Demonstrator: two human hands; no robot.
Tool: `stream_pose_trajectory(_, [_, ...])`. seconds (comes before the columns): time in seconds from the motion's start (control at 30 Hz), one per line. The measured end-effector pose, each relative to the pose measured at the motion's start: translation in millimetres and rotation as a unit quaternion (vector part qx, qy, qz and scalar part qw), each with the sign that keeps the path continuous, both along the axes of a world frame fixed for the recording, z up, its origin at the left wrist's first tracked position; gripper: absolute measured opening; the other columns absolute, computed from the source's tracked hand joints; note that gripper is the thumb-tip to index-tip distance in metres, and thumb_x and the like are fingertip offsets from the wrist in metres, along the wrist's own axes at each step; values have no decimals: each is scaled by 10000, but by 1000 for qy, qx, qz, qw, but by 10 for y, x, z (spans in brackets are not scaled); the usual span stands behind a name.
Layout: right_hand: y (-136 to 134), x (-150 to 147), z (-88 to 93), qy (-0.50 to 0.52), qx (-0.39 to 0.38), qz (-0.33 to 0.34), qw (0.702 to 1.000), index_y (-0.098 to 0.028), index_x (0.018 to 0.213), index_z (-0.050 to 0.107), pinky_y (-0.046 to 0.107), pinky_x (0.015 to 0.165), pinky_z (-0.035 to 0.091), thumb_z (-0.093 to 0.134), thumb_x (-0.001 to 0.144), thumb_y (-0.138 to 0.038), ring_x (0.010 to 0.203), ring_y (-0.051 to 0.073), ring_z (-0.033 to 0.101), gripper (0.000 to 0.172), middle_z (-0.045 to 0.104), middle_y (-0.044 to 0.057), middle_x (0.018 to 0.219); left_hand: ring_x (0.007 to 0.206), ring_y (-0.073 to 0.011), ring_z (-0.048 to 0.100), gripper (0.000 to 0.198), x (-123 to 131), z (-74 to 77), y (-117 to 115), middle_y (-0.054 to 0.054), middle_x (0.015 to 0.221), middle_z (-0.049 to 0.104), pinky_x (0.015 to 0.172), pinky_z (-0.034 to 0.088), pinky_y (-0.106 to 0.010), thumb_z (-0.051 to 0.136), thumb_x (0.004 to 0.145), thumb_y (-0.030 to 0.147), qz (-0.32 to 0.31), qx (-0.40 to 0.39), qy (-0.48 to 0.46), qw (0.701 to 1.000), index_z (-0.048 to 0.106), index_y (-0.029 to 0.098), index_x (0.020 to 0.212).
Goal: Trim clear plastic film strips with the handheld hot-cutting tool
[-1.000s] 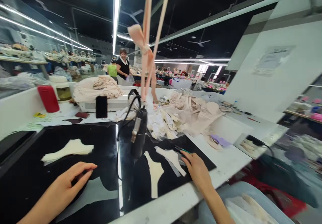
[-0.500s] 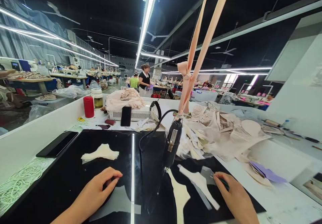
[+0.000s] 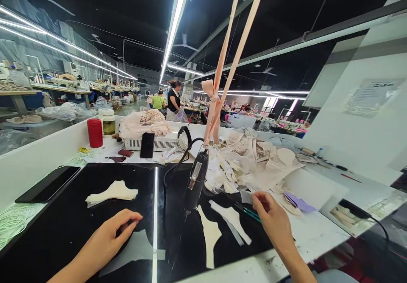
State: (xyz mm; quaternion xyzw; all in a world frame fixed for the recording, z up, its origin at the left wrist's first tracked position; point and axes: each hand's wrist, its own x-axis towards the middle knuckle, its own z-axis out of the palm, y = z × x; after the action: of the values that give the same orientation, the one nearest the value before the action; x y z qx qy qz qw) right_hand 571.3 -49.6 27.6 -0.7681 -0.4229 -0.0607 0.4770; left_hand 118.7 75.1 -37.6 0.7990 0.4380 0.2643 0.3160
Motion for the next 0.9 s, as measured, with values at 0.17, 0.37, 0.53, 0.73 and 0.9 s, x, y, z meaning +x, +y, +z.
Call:
stream_pose_trajectory(0.17, [-69, -528, 296, 13, 53, 55, 997, -239, 905, 657, 307, 594, 508, 592, 841, -655, 573, 203, 616, 426, 616, -6, 596, 778, -191, 640, 350, -19, -26, 22, -10, 1003, 718, 727, 525, -305, 457, 1002, 483, -7, 1, -35, 999, 723, 297, 1134])
stream_pose_trajectory(0.37, [-221, -1504, 373, 34, 46, 194, 979, -240, 895, 653, 251, 549, 483, 599, 955, -590, 549, 149, 556, 359, 581, -24, 643, 734, -181, 595, 395, 10, 82, -48, -10, 907, 689, 635, 475, -264, 475, 982, 569, -26, -16, -77, 997, 747, 297, 1070])
stream_pose_trajectory(0.53, [-178, -2213, 122, 88, 52, 341, 934, -240, 859, 673, 231, 509, 382, 622, 983, -452, 535, 108, 472, 250, 576, -17, 730, 735, -185, 555, 558, 54, 256, -264, -28, 823, 652, 696, 458, -282, 482, 961, 736, -156, -75, -129, 976, 774, 265, 888])
stream_pose_trajectory(0.73, [30, -2615, -157, 118, -7, 399, 909, -233, 869, 692, 214, 540, 370, 660, 896, -258, 570, 105, 477, 49, 536, -35, 705, 738, -186, 522, 718, 115, 310, -387, -40, 774, 570, 745, 475, -312, 531, 846, 890, -234, -186, -278, 913, 719, 199, 799])
stream_pose_trajectory(0.9, [55, -2679, -177, 116, -34, 389, 913, -222, 832, 682, 212, 604, 404, 675, 820, -177, 598, 107, 490, 48, 566, -38, 696, 730, -151, 462, 616, 143, 335, -395, -10, 759, 523, 706, 433, -264, 694, 817, 791, -168, -261, -352, 883, 706, 175, 834])
